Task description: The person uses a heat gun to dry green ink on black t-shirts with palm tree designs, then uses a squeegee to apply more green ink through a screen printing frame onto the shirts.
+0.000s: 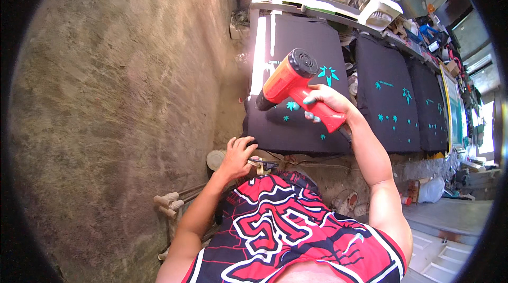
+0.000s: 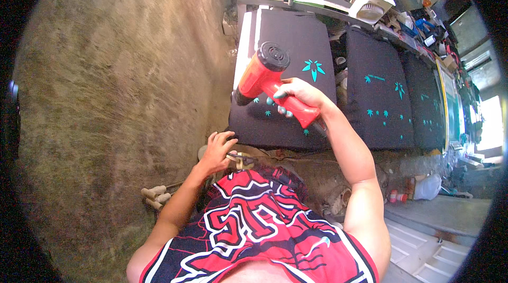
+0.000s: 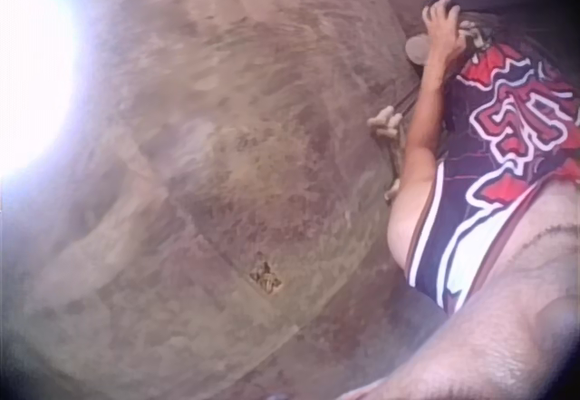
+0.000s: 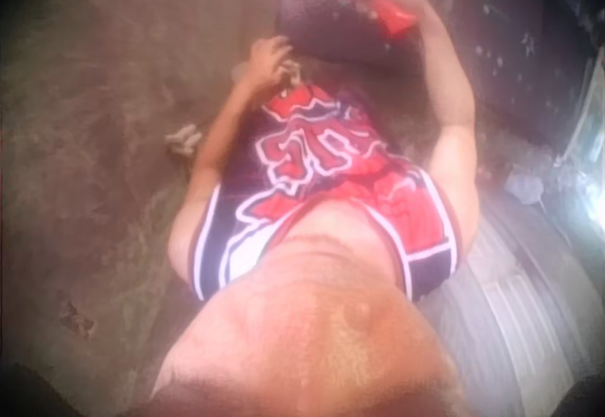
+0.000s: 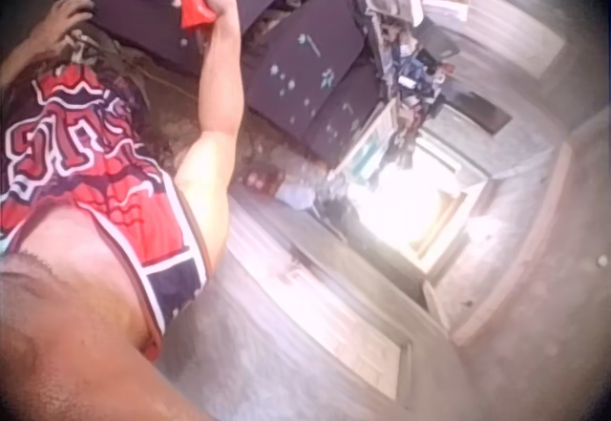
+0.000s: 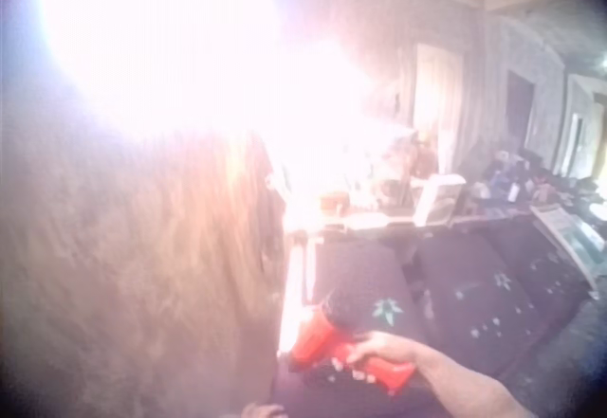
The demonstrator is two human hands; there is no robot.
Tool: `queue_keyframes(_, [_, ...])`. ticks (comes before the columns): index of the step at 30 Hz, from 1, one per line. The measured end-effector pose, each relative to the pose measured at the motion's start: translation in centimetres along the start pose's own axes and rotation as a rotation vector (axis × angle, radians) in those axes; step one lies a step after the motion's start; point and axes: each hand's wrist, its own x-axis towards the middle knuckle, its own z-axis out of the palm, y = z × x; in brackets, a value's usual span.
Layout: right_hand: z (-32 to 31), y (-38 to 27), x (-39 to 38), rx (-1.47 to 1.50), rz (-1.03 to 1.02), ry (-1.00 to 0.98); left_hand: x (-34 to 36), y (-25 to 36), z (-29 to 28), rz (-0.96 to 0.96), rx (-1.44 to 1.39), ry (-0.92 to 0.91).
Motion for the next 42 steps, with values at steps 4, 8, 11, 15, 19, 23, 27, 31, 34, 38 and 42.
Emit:
queue_keyframes(4, [1.1,1.4,-0.2,0.009,-0.131,0.075,0.4,-0.2,0.2,-0.013,0.003,-0.029])
queue_keyframes(8, [1.3,2.5,-0.2,0.004,-0.011,0.056,1.1,-0.1,0.3,0.019,0.012,-0.056])
queue_keyframes(11, [1.4,3.0,-0.7,0.042,-0.144,0.070,1.5,0.2,0.7,0.027,-0.007,-0.051])
queue_keyframes(15, [0.4,3.0,-2.3,-0.029,-0.052,0.006,1.9,0.3,0.9,0.029,-0.003,-0.055])
queue_keyframes(19, [-1.5,2.9,-4.8,-0.062,-0.047,0.183,2.1,0.3,0.9,0.023,-0.014,-0.062])
queue_keyframes(23, [-2.3,2.8,-7.1,-0.064,-0.052,0.214,2.1,0.3,0.9,0.002,-0.015,-0.060])
queue_keyframes(27, [-2.7,3.0,-7.8,-0.048,-0.025,0.195,2.4,0.3,1.0,-0.006,-0.008,-0.075])
queue_keyframes(31, [-3.2,3.1,-7.6,-0.004,-0.070,0.196,2.6,0.3,1.1,-0.003,0.003,-0.064])
queue_keyframes(34, [-3.6,2.6,-6.7,-0.024,-0.029,0.157,2.8,0.4,1.1,-0.015,0.003,-0.062])
queue_keyframes(38, [-4.2,1.0,-2.4,-0.062,-0.142,0.304,3.0,0.6,1.1,-0.038,-0.014,-0.053])
queue_keyframes(42, [-4.4,0.0,3.4,0.021,-0.302,0.396,3.2,0.9,1.1,-0.046,-0.021,-0.049])
